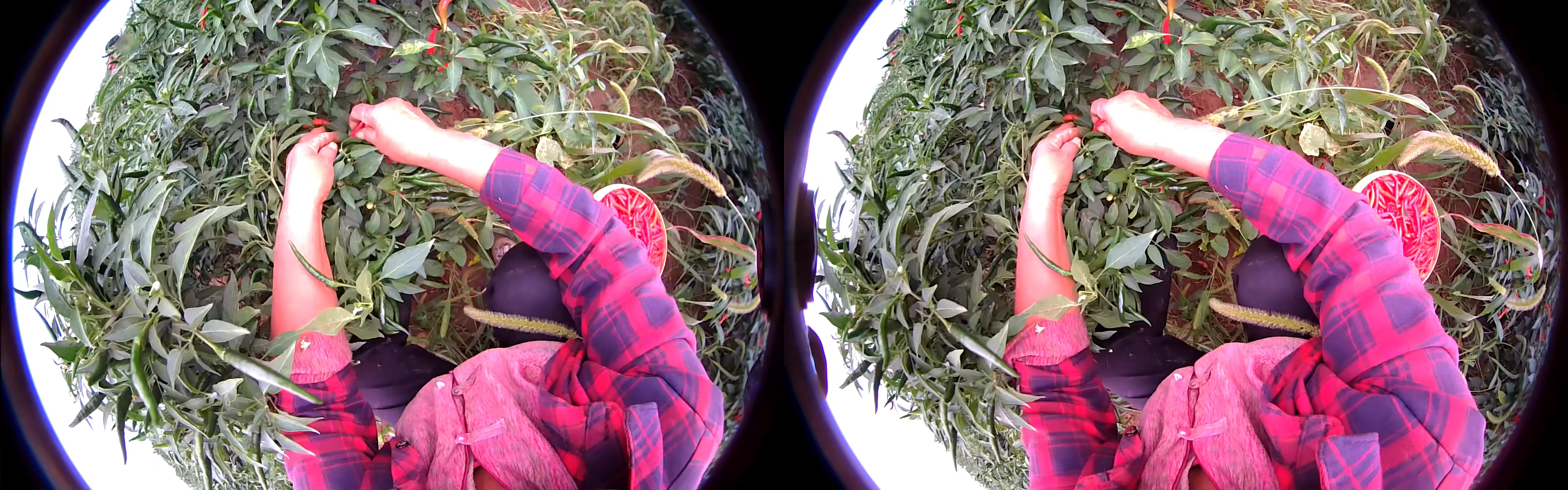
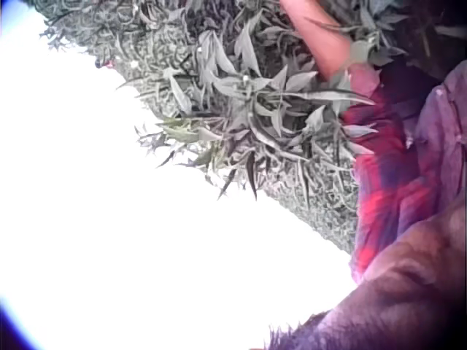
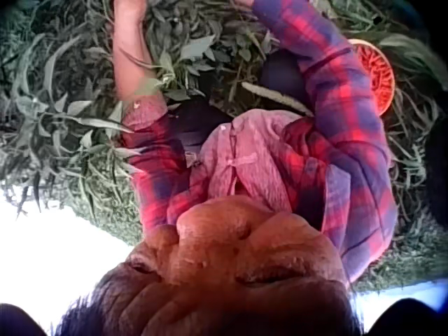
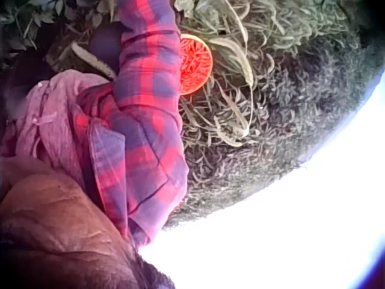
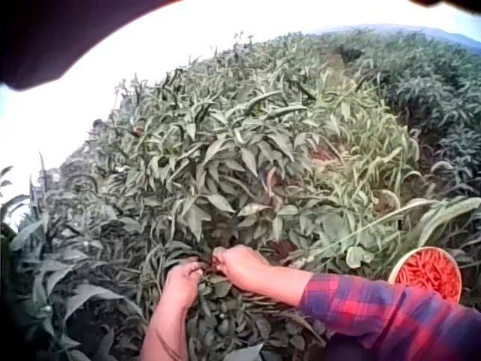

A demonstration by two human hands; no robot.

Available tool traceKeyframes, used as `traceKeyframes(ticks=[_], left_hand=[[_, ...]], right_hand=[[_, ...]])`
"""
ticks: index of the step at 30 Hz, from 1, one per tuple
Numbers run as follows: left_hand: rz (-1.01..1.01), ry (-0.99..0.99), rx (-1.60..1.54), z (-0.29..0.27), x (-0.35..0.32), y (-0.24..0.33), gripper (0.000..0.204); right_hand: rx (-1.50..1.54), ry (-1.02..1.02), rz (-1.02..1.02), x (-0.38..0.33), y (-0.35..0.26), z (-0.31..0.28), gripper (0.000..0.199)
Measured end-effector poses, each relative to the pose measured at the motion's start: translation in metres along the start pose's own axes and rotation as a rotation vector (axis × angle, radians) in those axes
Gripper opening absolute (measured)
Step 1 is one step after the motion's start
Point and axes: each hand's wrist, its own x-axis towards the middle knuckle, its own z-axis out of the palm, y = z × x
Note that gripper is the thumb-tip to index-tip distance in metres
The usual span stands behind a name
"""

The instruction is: The person harvests red chili peppers from plants in a field. They pick the peppers by hand and place them into a bowl held in their lap.

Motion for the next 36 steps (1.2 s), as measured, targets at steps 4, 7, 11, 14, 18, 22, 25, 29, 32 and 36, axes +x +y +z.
traceKeyframes(ticks=[4, 7, 11, 14, 18, 22, 25, 29, 32, 36], left_hand=[[-0.017, -0.119, 0.195, 0.014, -0.010, 0.013, 0.029], [-0.009, -0.072, 0.196, 0.024, -0.016, 0.006, 0.026], [-0.032, -0.010, 0.152, 0.038, -0.024, 0.012, 0.022], [-0.090, 0.007, 0.301, 0.046, -0.023, 0.004, 0.024], [-0.037, 0.194, 0.228, 0.040, -0.029, 0.003, 0.026], [0.046, -0.123, -0.009, -0.010, -0.049, -0.002, 0.057], [-0.091, -0.473, 0.009, -0.039, -0.076, -0.002, 0.057], [0.080, -0.680, 0.167, -0.059, -0.123, -0.023, 0.052], [-0.064, -0.677, 0.281, -0.056, -0.155, -0.047, 0.062], [-0.069, -0.645, 0.482, -0.046, -0.169, -0.045, 0.066]], right_hand=[[0.257, 0.047, -0.010, -0.010, 0.024, 0.003, 0.016], [0.385, 0.039, -0.014, -0.013, 0.026, 0.008, 0.015], [0.314, 0.016, 0.014, -0.015, 0.031, 0.006, 0.016], [-0.227, 0.083, -0.236, -0.029, 0.008, 0.007, 0.017], [0.209, 0.325, -0.294, -0.019, -0.005, 0.003, 0.013], [1.418, 0.003, 0.118, -0.049, -0.006, -0.057, 0.004], [1.659, -0.005, 0.266, -0.079, 0.015, -0.061, 0.009], [1.708, -0.140, 0.353, -0.083, 0.012, -0.058, 0.010], [1.421, -0.245, 0.404, -0.087, -0.009, -0.049, 0.012], [1.081, -0.233, 0.317, -0.062, -0.019, -0.040, 0.020]])
